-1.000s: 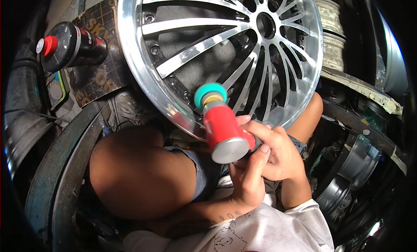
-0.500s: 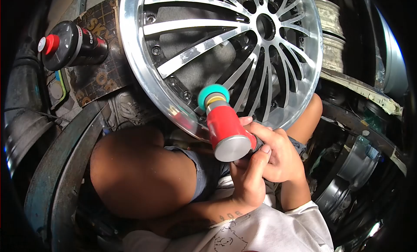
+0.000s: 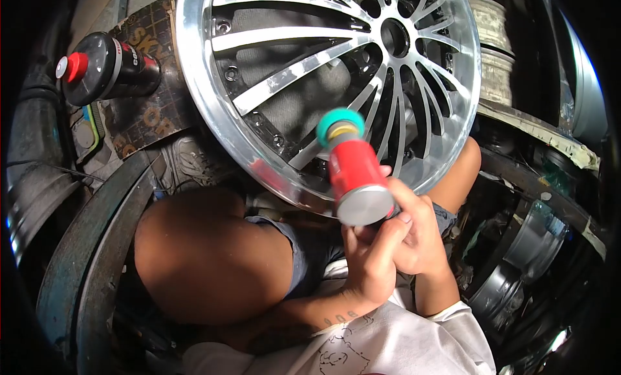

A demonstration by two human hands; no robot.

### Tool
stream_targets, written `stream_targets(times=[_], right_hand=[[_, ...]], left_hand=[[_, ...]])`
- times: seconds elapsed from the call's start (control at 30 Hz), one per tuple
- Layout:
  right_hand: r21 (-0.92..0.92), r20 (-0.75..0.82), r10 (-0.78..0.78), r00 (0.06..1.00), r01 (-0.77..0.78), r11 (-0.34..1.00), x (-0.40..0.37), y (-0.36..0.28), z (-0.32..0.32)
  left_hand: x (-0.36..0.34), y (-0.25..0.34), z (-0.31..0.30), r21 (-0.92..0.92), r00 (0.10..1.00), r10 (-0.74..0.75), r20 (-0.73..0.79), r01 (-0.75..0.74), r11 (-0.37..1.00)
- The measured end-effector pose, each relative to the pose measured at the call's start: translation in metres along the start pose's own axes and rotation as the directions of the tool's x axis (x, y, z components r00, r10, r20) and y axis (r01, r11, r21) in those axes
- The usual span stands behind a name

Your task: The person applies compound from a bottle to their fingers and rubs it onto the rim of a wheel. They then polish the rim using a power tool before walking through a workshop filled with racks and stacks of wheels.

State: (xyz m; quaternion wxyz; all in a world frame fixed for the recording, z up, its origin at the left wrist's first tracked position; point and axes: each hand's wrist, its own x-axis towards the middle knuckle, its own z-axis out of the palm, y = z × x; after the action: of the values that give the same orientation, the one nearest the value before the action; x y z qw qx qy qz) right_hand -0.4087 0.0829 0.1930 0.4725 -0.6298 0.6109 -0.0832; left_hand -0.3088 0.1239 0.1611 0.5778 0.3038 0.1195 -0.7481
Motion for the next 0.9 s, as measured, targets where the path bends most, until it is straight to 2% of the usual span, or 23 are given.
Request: stream_targets(times=[0.03, 0.13, 0.17, 0.23, 0.27, 0.33, 0.47, 0.57, 0.63, 0.67, 0.77, 0.9], right_hand=[[0.009, -0.039, -0.018, 0.999, 0.019, 1.0, -0.004, 0.005, 0.003], [0.067, -0.101, 0.006, 0.995, 0.0, 0.998, -0.013, 0.01, 0.007], [0.073, -0.088, -0.007, 0.996, 0.013, 0.997, -0.014, 0.012, 0.006], [0.06, -0.032, -0.005, 0.999, 0.007, 0.998, -0.013, 0.01, 0.001], [0.052, -0.002, -0.006, 1.0, 0.006, 0.999, -0.011, 0.01, -0.001], [0.057, 0.046, -0.034, 0.998, 0.032, 0.998, -0.006, 0.014, -0.003], [-0.027, 0.16, 0.019, 0.987, -0.015, 1.0, 0.001, 0.007, -0.01], [-0.041, 0.205, -0.042, 0.978, 0.052, 0.998, 0.007, 0.01, -0.01], [-0.091, 0.24, -0.071, 0.968, 0.096, 0.991, 0.01, 0.009, -0.012], [-0.115, 0.259, -0.085, 0.962, 0.118, 0.986, 0.01, 0.008, -0.013], [-0.214, 0.292, -0.017, 0.956, 0.082, 0.973, 0.004, 0.004, -0.019], [-0.262, 0.25, -0.005, 0.968, 0.073, 0.962, -0.01, -0.001, -0.025]], left_hand=[[0.002, -0.001, 0.002, 0.096, 0.999, -0.017, -0.032, 0.02, 0.995], [0.0, 0.015, 0.023, 0.185, 0.99, -0.071, -0.123, 0.094, 0.978], [0.0, 0.011, 0.025, 0.212, 0.991, -0.016, -0.134, 0.044, 0.976], [-0.004, 0.006, 0.018, 0.132, 0.996, -0.017, -0.088, 0.029, 0.991], [-0.007, 0.005, 0.004, 0.026, 0.997, -0.066, -0.027, 0.067, 0.997], [-0.007, 0.003, -0.002, -0.056, 0.996, -0.084, -0.007, 0.083, 0.995], [-0.005, -0.009, 0.004, -0.055, 0.993, 0.005, -0.116, -0.011, 0.998], [-0.008, -0.004, 0.002, -0.1, 0.998, 0.058, -0.029, -0.06, 0.993], [-0.008, -0.003, 0.002, -0.133, 0.998, 0.032, -0.046, -0.038, 0.99], [-0.008, -0.005, 0.004, -0.155, 0.994, -0.014, -0.108, -0.003, 0.988], [-0.01, -0.01, 0.007, -0.118, 0.981, -0.057, -0.187, 0.035, 0.992], [-0.016, -0.009, 0.007, -0.157, 0.991, -0.101, -0.083, 0.087, 0.984]])
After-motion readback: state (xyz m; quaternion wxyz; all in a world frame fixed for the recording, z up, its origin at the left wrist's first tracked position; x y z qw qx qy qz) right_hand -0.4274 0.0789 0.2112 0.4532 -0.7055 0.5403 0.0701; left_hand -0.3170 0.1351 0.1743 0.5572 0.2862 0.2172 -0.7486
